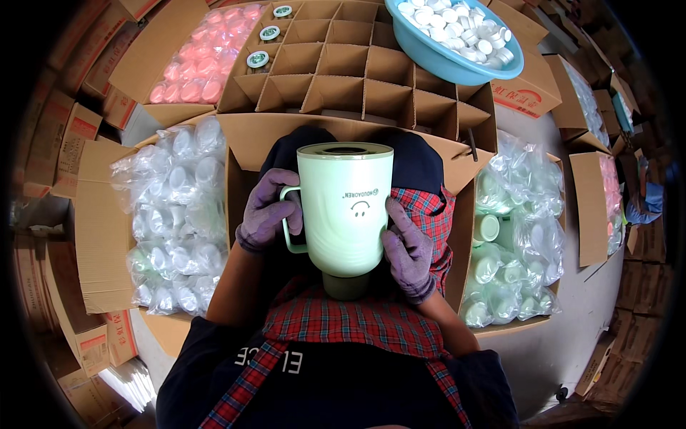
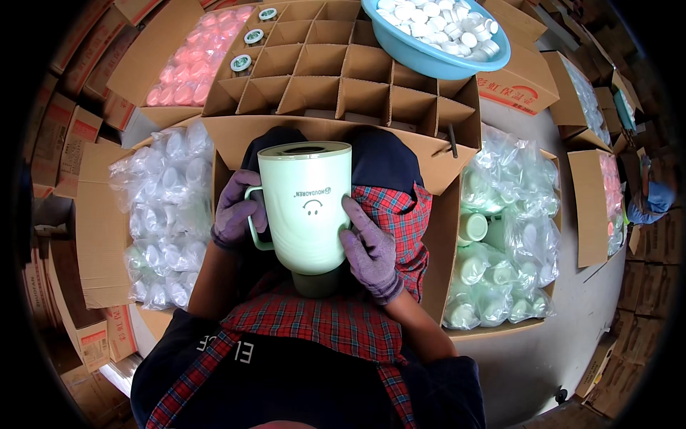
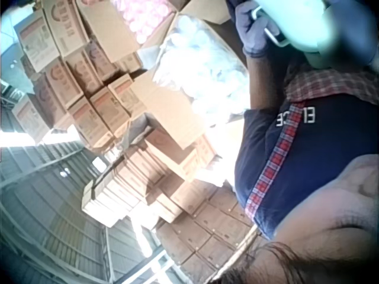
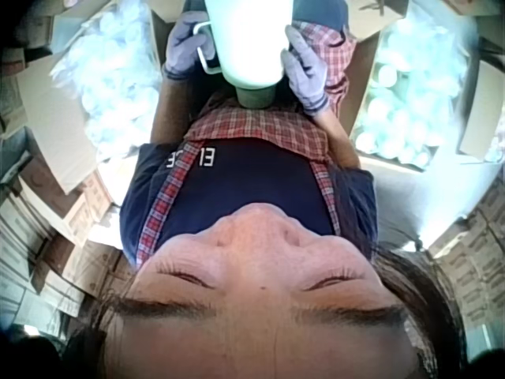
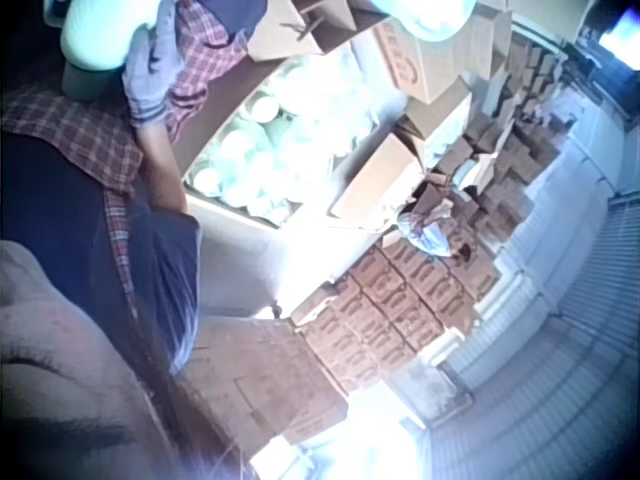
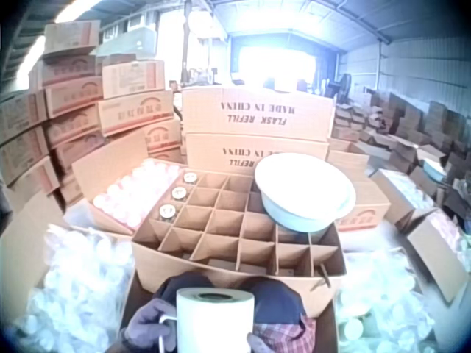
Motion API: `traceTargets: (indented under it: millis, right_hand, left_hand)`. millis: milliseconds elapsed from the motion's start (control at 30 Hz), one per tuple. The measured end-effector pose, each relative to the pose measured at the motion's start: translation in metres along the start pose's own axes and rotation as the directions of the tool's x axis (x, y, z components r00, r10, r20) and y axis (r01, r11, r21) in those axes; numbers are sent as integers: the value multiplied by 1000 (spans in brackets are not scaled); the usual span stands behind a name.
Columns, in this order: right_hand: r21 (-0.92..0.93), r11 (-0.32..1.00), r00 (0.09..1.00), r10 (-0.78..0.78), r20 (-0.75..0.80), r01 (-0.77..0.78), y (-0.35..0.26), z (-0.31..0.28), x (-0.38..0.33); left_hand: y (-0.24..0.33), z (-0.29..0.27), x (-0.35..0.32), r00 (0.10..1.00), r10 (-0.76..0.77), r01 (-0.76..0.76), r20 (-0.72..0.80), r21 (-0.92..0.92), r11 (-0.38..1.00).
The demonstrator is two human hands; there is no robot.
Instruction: The person assembles plastic flasks by screwing lids onto white and green bodies, inserting inner components, and placing the finished units into plastic bags. The person handles multiple flasks one at a time, occasionally inspecting the interior before bagging.
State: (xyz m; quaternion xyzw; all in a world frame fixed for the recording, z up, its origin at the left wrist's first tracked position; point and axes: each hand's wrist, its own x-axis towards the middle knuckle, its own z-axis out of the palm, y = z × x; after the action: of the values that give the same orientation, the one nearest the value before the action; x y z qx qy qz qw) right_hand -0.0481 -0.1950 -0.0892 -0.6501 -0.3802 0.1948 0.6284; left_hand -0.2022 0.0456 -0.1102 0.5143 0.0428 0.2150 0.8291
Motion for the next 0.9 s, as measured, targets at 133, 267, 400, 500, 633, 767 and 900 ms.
traceTargets:
  millis: [133, 267, 400, 500, 633, 767, 900]
  right_hand:
    - [-13, 1000, 1000, 23, 11, -23, -4, 0, 1]
    - [-32, 999, 1000, 25, 13, -25, -3, 0, 0]
    - [-24, 1000, 1000, 0, -4, -1, 0, 1, 0]
    - [-3, 1000, 1000, 13, -1, -13, -1, 1, 0]
    - [6, 999, 999, 33, 4, -33, -2, 0, 0]
    - [-19, 1000, 1000, 2, 0, -2, 0, -1, 0]
    - [-20, 1000, 1000, 24, 7, -23, -4, -1, 1]
  left_hand:
    - [0, -1, 0, 1000, 11, -11, 7, -12, 1000]
    - [-2, -2, 0, 999, 29, -28, 29, -36, 999]
    - [-1, -1, -1, 999, 23, -22, 31, -46, 999]
    - [0, 0, 0, 999, 30, -29, 37, -51, 998]
    - [0, -2, 0, 999, 26, -24, 39, -38, 999]
    - [2, 3, 0, 1000, 12, -11, 24, -45, 999]
    - [1, 2, -1, 1000, 16, -16, 18, -50, 999]
